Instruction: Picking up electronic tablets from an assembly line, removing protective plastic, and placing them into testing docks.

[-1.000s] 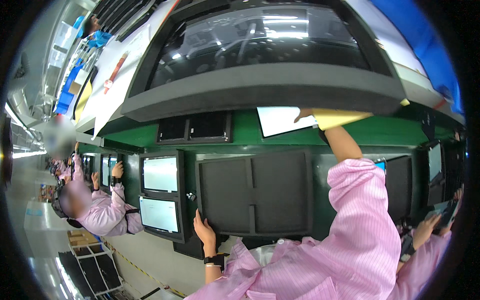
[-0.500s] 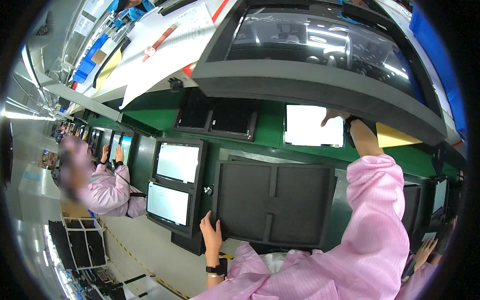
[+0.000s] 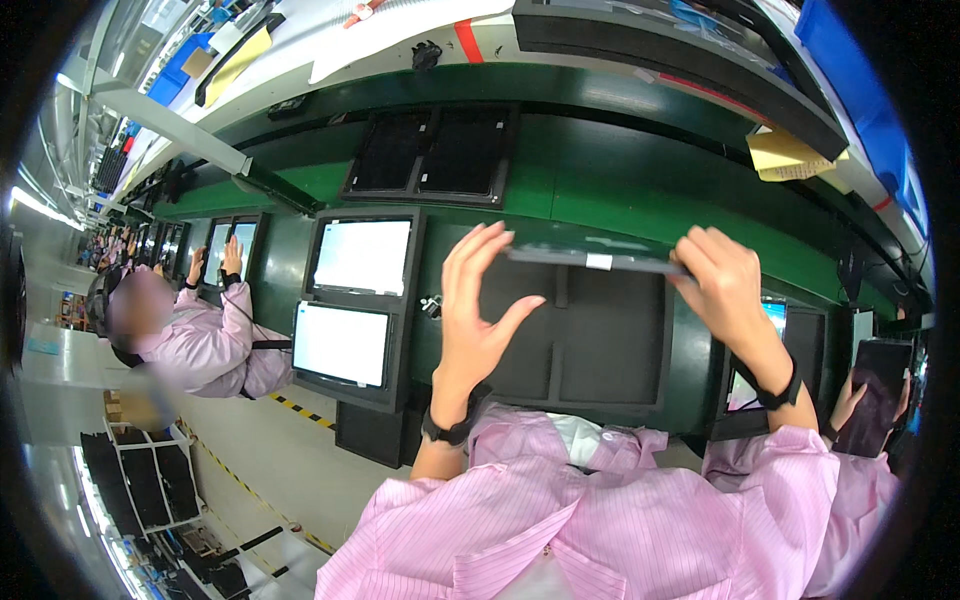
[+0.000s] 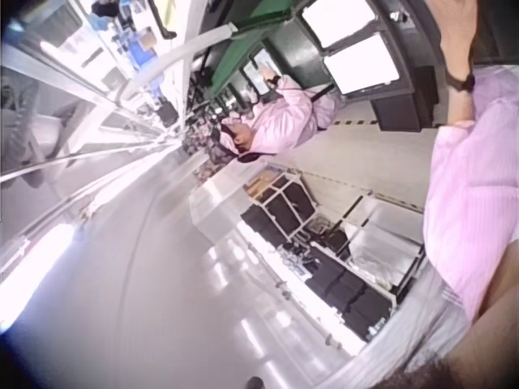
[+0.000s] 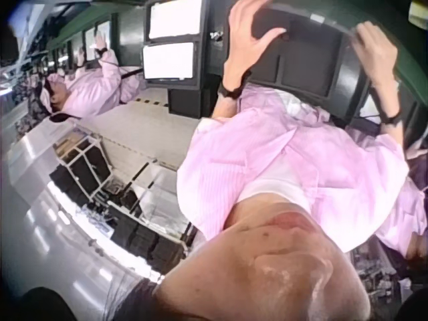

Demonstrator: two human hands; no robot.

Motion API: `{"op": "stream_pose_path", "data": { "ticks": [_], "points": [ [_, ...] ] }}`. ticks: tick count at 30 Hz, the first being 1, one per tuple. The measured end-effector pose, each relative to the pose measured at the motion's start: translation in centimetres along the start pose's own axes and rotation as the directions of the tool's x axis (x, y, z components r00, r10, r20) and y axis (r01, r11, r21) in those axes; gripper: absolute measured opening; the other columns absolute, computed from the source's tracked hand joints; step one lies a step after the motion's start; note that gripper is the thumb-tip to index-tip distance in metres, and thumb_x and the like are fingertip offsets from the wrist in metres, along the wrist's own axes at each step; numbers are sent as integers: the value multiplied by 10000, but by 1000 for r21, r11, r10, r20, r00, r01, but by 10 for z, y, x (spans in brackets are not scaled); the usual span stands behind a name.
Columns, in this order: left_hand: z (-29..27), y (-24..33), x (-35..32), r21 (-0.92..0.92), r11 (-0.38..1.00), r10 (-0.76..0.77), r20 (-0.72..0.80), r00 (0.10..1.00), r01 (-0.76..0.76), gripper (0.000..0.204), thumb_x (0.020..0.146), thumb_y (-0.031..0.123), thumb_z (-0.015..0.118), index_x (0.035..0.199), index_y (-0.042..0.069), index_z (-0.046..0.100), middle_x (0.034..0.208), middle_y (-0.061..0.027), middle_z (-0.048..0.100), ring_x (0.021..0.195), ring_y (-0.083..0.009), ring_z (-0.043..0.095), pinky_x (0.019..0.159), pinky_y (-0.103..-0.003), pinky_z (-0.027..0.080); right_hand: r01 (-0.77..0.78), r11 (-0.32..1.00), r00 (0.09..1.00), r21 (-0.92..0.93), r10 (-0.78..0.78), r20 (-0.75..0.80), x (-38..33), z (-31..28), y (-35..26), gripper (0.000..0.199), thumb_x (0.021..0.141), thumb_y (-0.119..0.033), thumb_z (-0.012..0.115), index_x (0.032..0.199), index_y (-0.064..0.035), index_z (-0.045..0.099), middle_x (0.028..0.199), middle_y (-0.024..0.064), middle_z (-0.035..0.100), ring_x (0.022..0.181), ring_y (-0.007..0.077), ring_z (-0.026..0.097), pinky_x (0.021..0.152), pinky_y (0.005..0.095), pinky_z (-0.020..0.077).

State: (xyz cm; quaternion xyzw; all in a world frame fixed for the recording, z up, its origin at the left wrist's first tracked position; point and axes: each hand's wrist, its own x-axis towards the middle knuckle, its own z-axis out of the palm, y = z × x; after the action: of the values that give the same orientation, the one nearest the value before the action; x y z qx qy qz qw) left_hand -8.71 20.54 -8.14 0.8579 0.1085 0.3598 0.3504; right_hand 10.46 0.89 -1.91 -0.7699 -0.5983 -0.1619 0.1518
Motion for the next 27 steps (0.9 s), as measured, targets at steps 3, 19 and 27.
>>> {"op": "stream_pose_path", "data": {
  "ticks": [3,19,27],
  "points": [
    [-1,18,6,-145,989,1,-73,997,-11,657,719,114,706,1292,49,393,1299,-126,439,1233,-276,379,1028,-397,276,-60,995,997,84,63,-44,-21,-17,-31,246,595,-78,748,743,-41,555,661,71,534,580,223,498,499,313,400],
    [-12,74,24,-367,909,160,-135,978,-200,376,799,355,484,860,-15,495,860,-134,542,755,-189,511,677,-288,396,-130,969,935,208,190,-300,-53,-32,-80,306,527,43,674,824,-8,627,728,72,623,569,202,511,502,285,391],
    [4,66,13,-437,897,-6,-159,987,-65,413,798,390,512,884,-13,489,824,-110,517,760,-173,510,701,-284,406,-52,993,936,110,86,-340,-46,-35,-72,276,533,8,663,806,-16,629,710,46,614,543,181,492,487,282,386]
  ]
}}
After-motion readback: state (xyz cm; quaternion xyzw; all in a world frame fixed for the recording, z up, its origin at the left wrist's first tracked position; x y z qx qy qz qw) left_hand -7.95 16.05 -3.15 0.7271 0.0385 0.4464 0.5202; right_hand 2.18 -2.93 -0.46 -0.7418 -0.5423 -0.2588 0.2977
